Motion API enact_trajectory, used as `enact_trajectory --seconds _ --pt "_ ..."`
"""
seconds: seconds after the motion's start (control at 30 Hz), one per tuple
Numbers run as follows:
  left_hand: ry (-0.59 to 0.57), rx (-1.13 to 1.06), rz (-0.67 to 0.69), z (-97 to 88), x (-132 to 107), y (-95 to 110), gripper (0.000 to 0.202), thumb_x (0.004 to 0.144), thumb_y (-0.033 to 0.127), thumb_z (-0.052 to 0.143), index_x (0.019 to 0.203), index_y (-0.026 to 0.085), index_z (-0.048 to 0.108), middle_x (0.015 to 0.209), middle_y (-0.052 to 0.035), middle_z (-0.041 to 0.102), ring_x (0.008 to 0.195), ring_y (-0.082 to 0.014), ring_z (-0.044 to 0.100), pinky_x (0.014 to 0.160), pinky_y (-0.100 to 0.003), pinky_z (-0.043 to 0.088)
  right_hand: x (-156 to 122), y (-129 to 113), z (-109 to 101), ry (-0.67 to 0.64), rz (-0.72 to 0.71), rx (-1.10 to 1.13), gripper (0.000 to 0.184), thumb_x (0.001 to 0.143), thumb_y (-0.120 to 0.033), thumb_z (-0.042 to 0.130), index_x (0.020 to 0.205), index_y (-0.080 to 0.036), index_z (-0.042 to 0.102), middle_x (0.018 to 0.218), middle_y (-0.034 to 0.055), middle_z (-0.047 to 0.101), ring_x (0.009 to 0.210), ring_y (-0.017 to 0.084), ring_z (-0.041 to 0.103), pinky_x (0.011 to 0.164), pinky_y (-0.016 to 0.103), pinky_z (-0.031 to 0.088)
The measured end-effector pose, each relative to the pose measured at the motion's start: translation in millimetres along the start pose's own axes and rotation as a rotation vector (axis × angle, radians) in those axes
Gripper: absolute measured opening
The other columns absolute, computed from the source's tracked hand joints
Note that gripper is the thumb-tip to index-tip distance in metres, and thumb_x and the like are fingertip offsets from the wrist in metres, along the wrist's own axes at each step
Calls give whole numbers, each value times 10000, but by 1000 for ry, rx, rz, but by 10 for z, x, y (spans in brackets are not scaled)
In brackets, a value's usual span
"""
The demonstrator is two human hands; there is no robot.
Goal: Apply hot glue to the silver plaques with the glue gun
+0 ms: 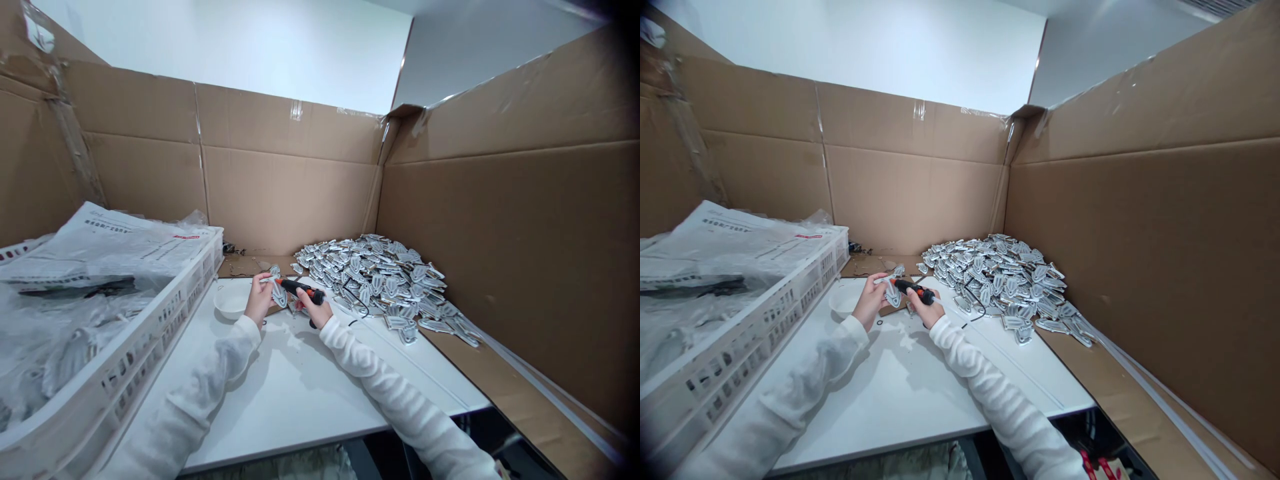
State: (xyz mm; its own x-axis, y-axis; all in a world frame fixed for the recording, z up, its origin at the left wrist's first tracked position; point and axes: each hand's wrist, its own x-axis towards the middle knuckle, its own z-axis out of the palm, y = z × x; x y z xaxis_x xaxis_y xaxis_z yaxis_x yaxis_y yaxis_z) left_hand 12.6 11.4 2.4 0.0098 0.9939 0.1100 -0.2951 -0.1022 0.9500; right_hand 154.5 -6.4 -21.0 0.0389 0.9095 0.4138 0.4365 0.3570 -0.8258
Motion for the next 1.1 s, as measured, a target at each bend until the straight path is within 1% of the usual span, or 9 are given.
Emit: enact_trajectory --seconds 0.13,0.33,0.53,0.83,0.97,1.1 --pt "-10 0 3 0 3 -4 204 772 146 422 965 202 386 819 -47 581 591 -118 579 576 -325 516 -1 -25 -16 -10 23 -38 484 751 -580 368 517 -183 514 541 38 588 564 159 562 688 290 426" --pt "-13 -5 -5 0 5 -3 194 773 158 430 964 189 409 919 -84 587 622 -125 589 589 -324 515 -12 -71 -29 -27 95 -57 515 742 -601 354 483 -181 501 531 43 588 578 161 571 714 286 417" --pt "-13 14 -7 -2 6 1 176 777 185 444 953 187 430 918 -81 592 637 -129 595 598 -322 513 -27 -106 -35 -1 121 -32 507 728 -603 374 484 -180 511 504 35 577 568 159 564 705 285 424" --pt "-17 8 -6 2 5 -1 174 773 191 462 945 184 433 895 -70 592 629 -122 592 580 -298 514 -32 -114 -37 2 135 20 506 714 -608 397 450 -186 489 456 23 542 496 145 532 645 282 431" --pt "-31 14 5 -5 7 -2 166 789 176 426 955 180 429 905 -76 586 624 -124 597 584 -310 518 -26 -99 -35 14 149 6 509 713 -613 396 436 -193 475 446 15 535 502 144 531 670 283 428" --pt "-37 3 1 -7 7 -2 160 789 168 423 949 184 425 916 -70 586 624 -118 598 594 -317 520 -21 -94 -37 -13 131 -37 548 729 -626 355 407 -192 451 448 21 533 501 141 528 688 287 421"
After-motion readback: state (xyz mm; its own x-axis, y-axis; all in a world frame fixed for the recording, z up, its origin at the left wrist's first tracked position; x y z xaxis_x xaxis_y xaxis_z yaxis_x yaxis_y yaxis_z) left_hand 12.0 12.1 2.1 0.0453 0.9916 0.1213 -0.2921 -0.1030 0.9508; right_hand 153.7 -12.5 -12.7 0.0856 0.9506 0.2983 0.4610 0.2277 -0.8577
